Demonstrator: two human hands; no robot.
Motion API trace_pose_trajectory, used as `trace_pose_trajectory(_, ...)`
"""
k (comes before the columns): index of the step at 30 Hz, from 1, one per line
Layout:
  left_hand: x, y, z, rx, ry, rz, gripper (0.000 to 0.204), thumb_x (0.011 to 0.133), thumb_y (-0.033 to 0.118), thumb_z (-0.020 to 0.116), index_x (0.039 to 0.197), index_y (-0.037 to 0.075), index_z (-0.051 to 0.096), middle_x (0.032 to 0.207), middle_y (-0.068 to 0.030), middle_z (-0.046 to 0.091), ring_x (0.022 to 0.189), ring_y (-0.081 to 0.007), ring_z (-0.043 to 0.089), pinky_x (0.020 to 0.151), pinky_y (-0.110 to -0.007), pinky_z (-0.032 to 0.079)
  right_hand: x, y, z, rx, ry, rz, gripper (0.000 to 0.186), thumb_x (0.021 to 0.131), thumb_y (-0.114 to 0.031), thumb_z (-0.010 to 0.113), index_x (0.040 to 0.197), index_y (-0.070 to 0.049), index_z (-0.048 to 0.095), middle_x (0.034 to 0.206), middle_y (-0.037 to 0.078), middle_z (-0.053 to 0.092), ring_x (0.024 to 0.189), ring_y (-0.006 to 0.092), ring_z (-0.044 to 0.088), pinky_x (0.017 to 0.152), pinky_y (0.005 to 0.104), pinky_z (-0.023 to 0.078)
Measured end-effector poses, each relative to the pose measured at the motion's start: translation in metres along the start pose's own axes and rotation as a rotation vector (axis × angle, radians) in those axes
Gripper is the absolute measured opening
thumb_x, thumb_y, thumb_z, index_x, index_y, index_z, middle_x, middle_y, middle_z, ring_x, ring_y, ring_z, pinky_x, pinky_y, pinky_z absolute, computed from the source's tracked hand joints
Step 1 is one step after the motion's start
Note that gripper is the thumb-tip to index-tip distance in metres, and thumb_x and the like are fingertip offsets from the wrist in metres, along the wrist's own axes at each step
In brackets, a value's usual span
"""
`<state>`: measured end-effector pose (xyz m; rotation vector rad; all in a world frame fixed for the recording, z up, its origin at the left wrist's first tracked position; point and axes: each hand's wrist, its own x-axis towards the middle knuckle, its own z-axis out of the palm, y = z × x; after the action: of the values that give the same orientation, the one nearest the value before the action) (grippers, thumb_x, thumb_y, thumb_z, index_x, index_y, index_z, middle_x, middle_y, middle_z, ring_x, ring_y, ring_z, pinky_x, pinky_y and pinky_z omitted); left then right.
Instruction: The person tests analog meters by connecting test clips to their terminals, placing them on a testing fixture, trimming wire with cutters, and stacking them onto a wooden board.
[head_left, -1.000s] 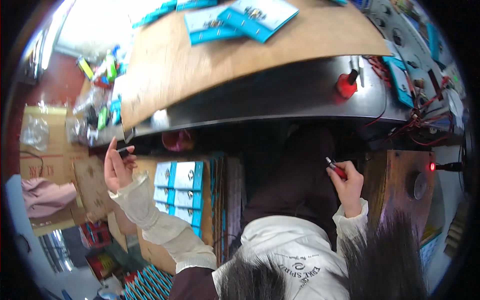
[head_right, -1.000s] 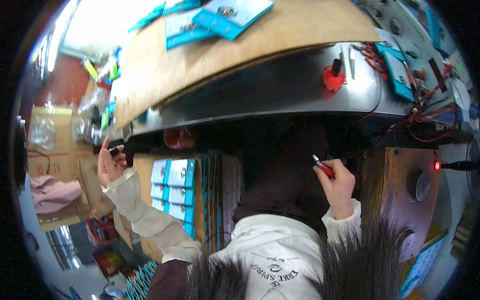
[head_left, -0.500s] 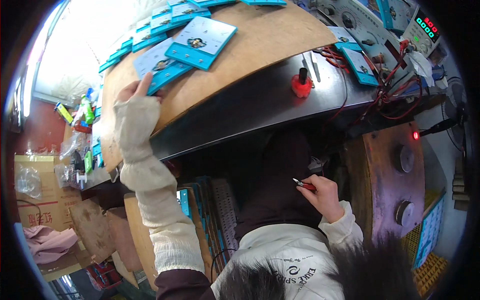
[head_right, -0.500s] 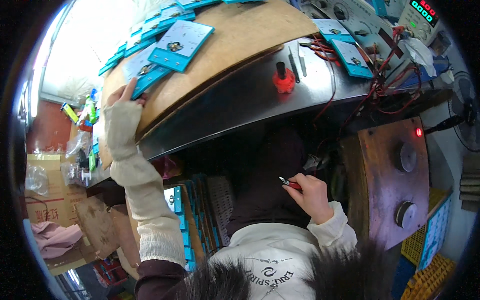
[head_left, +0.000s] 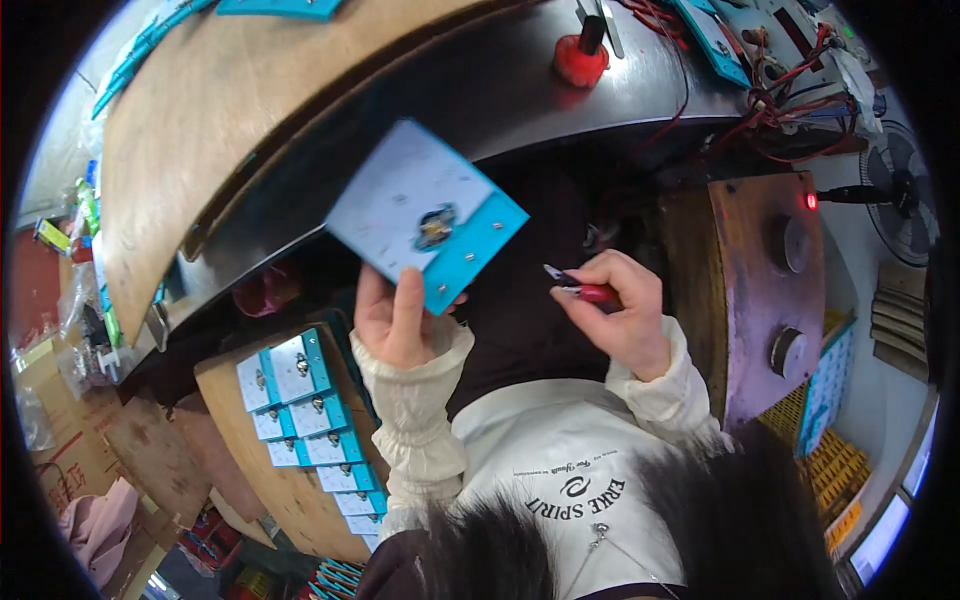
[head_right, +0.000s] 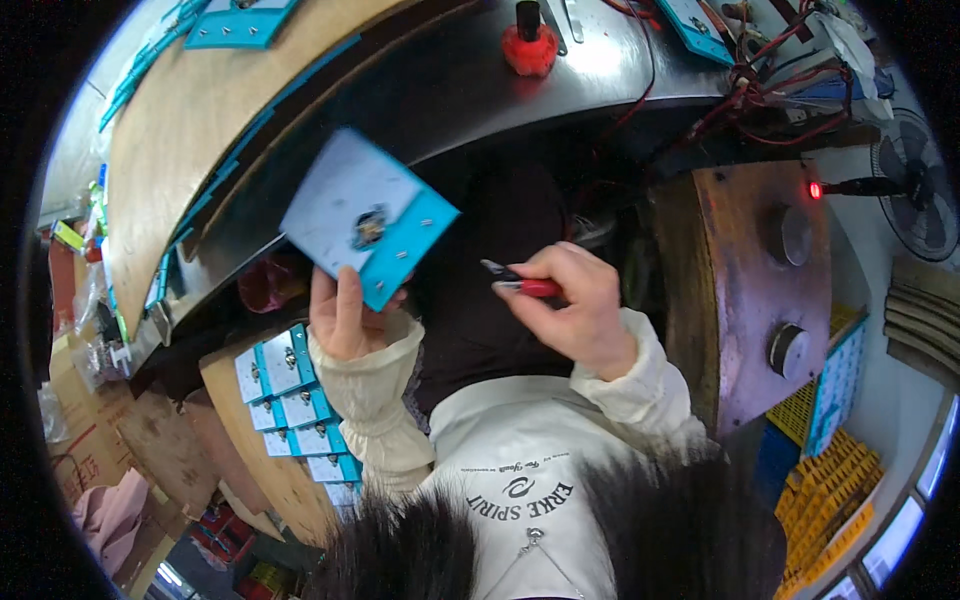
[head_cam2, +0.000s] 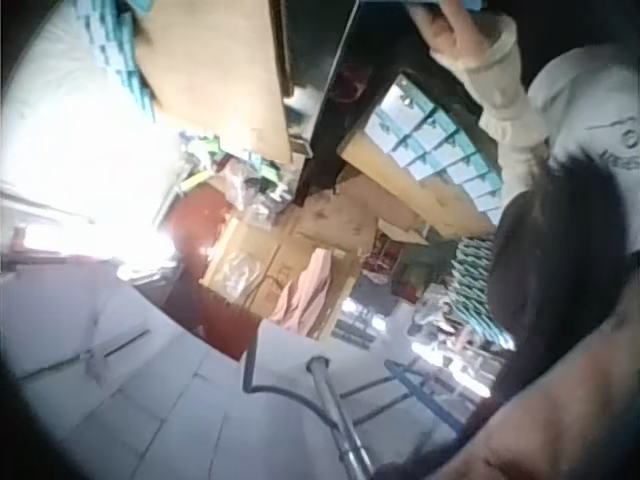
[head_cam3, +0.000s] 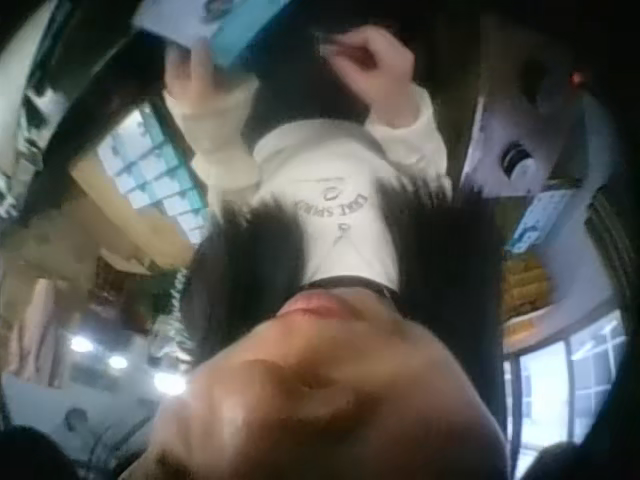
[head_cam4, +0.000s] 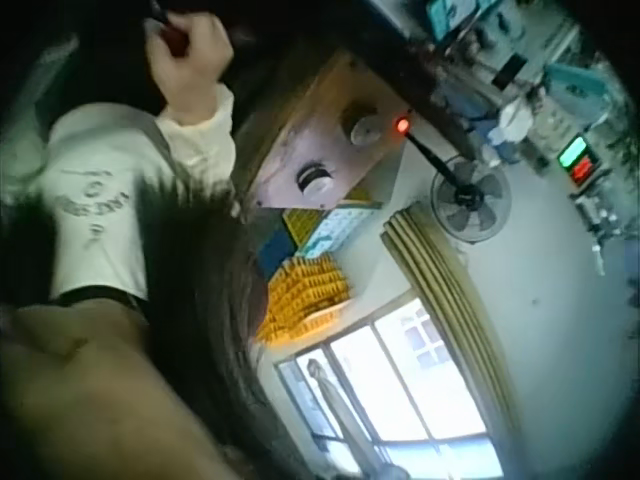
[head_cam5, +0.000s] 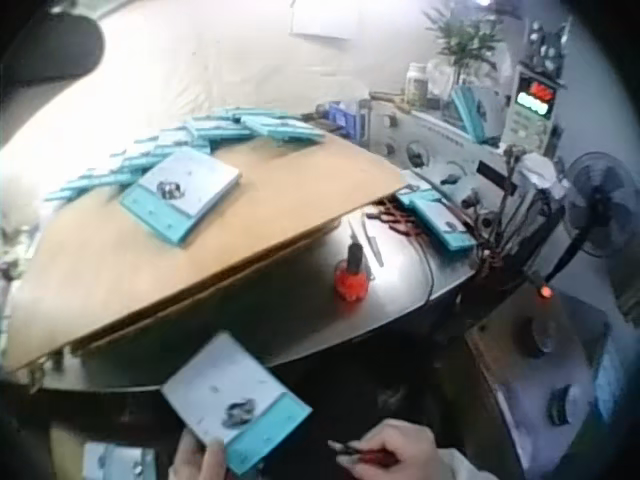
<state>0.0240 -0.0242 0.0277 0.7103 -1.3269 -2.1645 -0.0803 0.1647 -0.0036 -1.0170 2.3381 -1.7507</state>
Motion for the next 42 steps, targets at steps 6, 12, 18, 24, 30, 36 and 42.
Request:
trace_pose_trajectory(6, 0.000, -0.016, 0.015, -0.018, -0.071, -0.086, 0.046, 0.095, 0.019, 0.061, 0.134, -0.002, 0.045, 0.103, -0.0082, 0.066, 0.078, -0.0107, 0.063, 0.065, -0.024, 0.051, 0.010, -0.026, 0.020, -0.017, -0.150, -0.134, 0.022, 0.064, 0.001, 0.076, 0.075, -0.002, 0.057, 0.066, 0.010, 0.058, 0.057, 0.0254, 0.058, 0.048, 0.0317, 0.044)
trace_pose_trajectory(12, 0.000, -0.025, 0.014, 0.076, -0.112, -0.024, 0.048, 0.094, 0.019, 0.063, 0.135, -0.001, 0.046, 0.100, -0.0045, 0.066, 0.075, -0.0056, 0.058, 0.064, -0.020, 0.044, -0.004, -0.023, 0.029, -0.043, -0.074, -0.063, 0.027, 0.067, -0.003, 0.081, 0.085, -0.001, 0.061, 0.072, 0.009, 0.061, 0.058, 0.0209, 0.060, 0.050, 0.0291, 0.045)
trace_pose_trajectory(18, 0.001, -0.027, 0.010, -0.026, -0.110, -0.145, 0.050, 0.094, 0.022, 0.063, 0.136, 0.000, 0.046, 0.105, -0.0082, 0.066, 0.079, -0.0115, 0.062, 0.067, -0.026, 0.053, -0.016, -0.031, 0.019, 0.382, -0.009, 0.365, 0.025, 0.075, -0.002, 0.080, 0.091, -0.002, 0.061, 0.089, 0.004, 0.063, 0.067, 0.0054, 0.058, 0.055, 0.0183, 0.044)
trace_pose_trajectory(24, 0.002, -0.023, 0.008, 0.094, -0.070, -0.167, 0.051, 0.094, 0.022, 0.063, 0.136, 0.000, 0.047, 0.106, -0.0086, 0.066, 0.080, -0.0131, 0.064, 0.065, -0.027, 0.054, -0.008, -0.013, 0.007, 0.247, 0.034, 0.148, 0.018, 0.077, 0.002, 0.077, 0.085, 0.000, 0.060, 0.087, 0.007, 0.062, 0.071, 0.0074, 0.060, 0.056, 0.0191, 0.047)
trace_pose_trajectory(30, 0.005, -0.031, 0.013, 0.061, -0.149, -0.150, 0.047, 0.094, 0.021, 0.062, 0.134, 0.000, 0.048, 0.103, -0.0079, 0.067, 0.077, -0.0122, 0.064, 0.063, -0.025, 0.053, 0.004, -0.009, -0.001, -0.027, -0.040, -0.060, 0.020, 0.076, 0.002, 0.077, 0.082, 0.002, 0.059, 0.078, 0.010, 0.061, 0.064, 0.0135, 0.063, 0.054, 0.0229, 0.051)
trace_pose_trajectory(36, 0.005, -0.026, 0.026, 0.087, -0.154, -0.103, 0.042, 0.095, 0.019, 0.060, 0.131, 0.000, 0.049, 0.097, -0.0059, 0.067, 0.069, -0.0093, 0.060, 0.060, -0.021, 0.047, 0.000, -0.009, 0.007, 0.078, 0.105, 0.010, 0.023, 0.073, -0.001, 0.080, 0.085, 0.000, 0.061, 0.082, 0.009, 0.063, 0.067, 0.0162, 0.064, 0.052, 0.0225, 0.049)
trace_pose_trajectory(42, 0.003, -0.042, 0.027, 0.077, -0.198, -0.166, 0.041, 0.095, 0.012, 0.057, 0.132, -0.003, 0.048, 0.101, -0.0046, 0.066, 0.076, -0.0063, 0.058, 0.068, -0.020, 0.044, -0.001, -0.019, -0.007, -0.145, 0.189, 0.089, 0.076, 0.058, -0.019, 0.089, 0.122, 0.000, 0.053, 0.122, 0.017, 0.053, 0.115, 0.0325, 0.052, 0.091, 0.0386, 0.046)
